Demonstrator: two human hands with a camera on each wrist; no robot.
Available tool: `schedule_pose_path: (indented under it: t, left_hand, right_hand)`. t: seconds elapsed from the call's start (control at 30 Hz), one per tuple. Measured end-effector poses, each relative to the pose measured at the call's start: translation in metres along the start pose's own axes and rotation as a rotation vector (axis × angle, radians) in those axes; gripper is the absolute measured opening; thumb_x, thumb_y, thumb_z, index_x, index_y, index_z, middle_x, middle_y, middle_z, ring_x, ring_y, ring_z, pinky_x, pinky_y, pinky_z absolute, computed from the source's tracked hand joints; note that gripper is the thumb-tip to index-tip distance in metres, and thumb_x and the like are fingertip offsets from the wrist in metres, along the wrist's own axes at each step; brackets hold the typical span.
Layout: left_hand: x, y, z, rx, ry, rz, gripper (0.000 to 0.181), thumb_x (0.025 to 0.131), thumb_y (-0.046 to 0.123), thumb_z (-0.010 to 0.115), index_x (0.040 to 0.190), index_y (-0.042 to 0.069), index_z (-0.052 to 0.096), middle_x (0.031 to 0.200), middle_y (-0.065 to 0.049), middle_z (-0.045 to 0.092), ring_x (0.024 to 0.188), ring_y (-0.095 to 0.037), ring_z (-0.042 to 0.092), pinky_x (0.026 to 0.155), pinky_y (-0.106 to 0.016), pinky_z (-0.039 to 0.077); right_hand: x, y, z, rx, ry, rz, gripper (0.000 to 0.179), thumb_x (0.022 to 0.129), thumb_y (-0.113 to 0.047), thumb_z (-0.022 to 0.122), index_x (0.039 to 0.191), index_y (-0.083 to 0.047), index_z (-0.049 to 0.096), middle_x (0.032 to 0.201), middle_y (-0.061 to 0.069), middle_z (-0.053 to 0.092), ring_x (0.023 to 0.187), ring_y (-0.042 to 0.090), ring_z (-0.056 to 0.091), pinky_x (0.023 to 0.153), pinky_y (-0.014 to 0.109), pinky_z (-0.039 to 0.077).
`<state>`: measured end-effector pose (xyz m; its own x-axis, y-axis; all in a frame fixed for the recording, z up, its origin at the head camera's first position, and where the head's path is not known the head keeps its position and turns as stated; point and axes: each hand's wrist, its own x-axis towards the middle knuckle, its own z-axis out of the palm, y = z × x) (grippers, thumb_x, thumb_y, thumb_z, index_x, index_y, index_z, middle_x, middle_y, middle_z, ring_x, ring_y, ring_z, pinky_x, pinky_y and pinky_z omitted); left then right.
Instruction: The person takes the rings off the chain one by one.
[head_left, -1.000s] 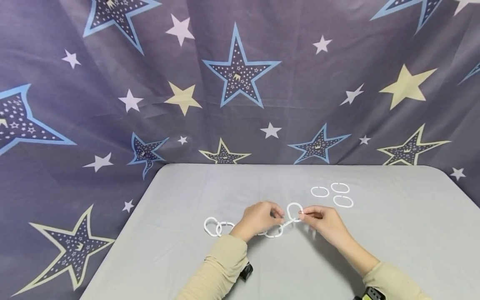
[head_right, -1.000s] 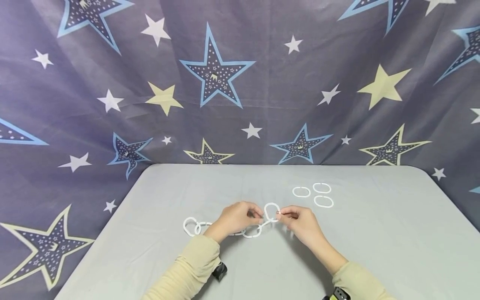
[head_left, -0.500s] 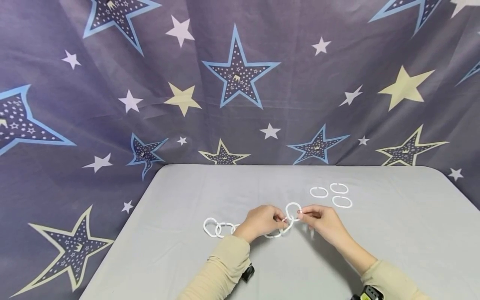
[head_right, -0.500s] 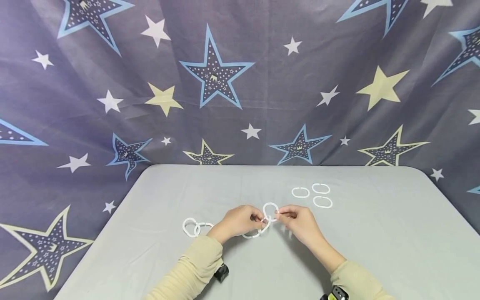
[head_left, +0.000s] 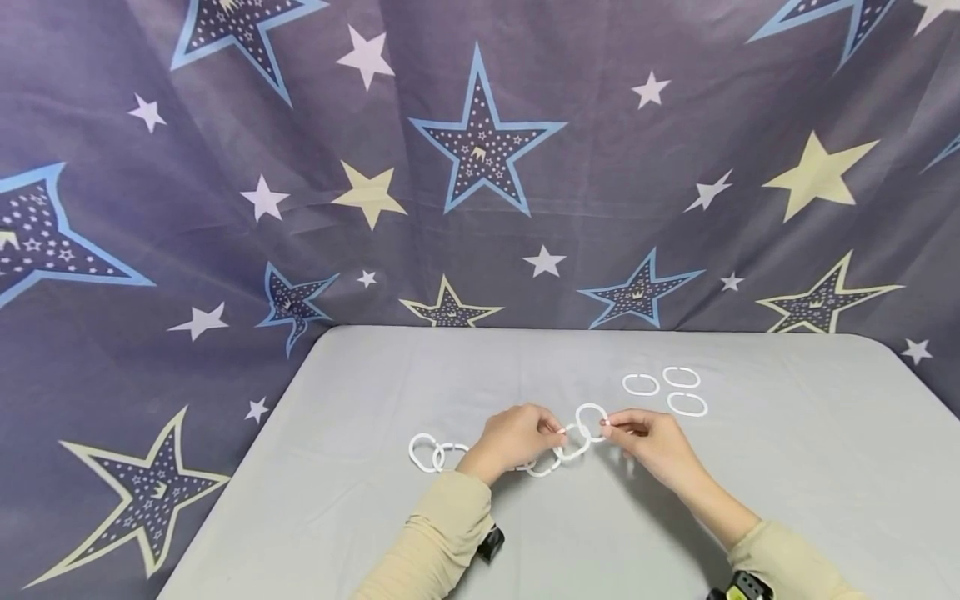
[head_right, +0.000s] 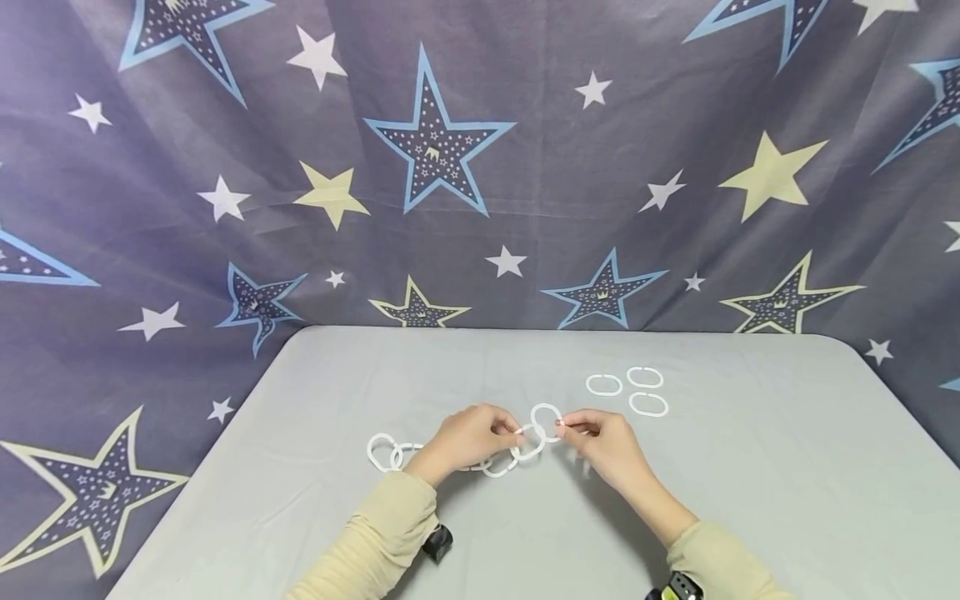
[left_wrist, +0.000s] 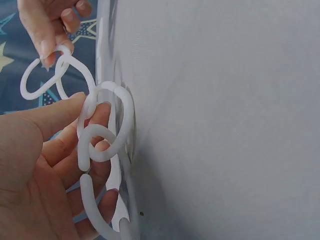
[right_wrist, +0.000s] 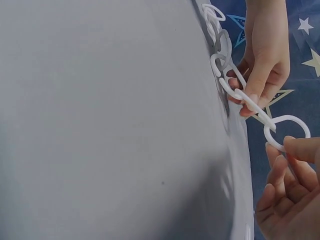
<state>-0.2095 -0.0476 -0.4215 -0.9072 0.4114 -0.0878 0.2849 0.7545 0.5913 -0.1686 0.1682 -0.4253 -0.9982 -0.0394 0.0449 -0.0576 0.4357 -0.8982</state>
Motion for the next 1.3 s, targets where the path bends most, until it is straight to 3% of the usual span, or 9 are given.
schedule_pose_path:
  t: [0.33,0.57,0.9,1.3]
  left_hand:
    - [0.000,-0.001,-0.001,-0.013,0.066,-0.014,0.011,0.092,0.034,0.070,0.094,0.025,0.076,0.078,0.019,0.065,0.070,-0.002,0.056,0.073,-0.033,0.043]
    - [-0.003,0.002,-0.003,-0.022,0.097,0.000,0.009,0.091,0.031,0.070,0.093,0.025,0.076,0.078,0.019,0.065,0.070,-0.002,0.057,0.073,-0.033,0.044]
    - [-0.003,0.001,-0.003,-0.021,0.121,0.031,0.008,0.090,0.031,0.072,0.093,0.027,0.077,0.078,0.019,0.065,0.073,-0.002,0.058,0.073,-0.033,0.044]
    - [-0.003,0.001,-0.004,-0.015,0.123,0.046,0.009,0.089,0.033,0.073,0.094,0.028,0.078,0.082,0.020,0.068,0.069,0.001,0.057,0.069,-0.030,0.044]
  right_hand:
    - [0.001,0.001,-0.005,-0.068,-0.003,-0.042,0.020,0.090,-0.010,0.072,0.103,0.004,0.072,0.078,0.010,0.071,0.057,0.018,0.058,0.050,0.026,0.045]
    - [0.004,-0.002,-0.006,-0.164,0.036,-0.102,0.015,0.089,-0.009,0.072,0.100,0.000,0.075,0.090,0.008,0.073,0.072,0.014,0.062,0.062,0.025,0.048]
    - [0.011,-0.007,-0.005,-0.214,0.045,-0.129,0.015,0.091,-0.011,0.071,0.102,-0.002,0.076,0.091,0.008,0.073,0.075,0.016,0.061,0.064,0.026,0.047]
    - [0.026,-0.002,0.003,-0.249,0.059,-0.303,0.006,0.089,-0.005,0.073,0.094,-0.005,0.076,0.086,0.004,0.071,0.071,0.015,0.059,0.062,0.026,0.047]
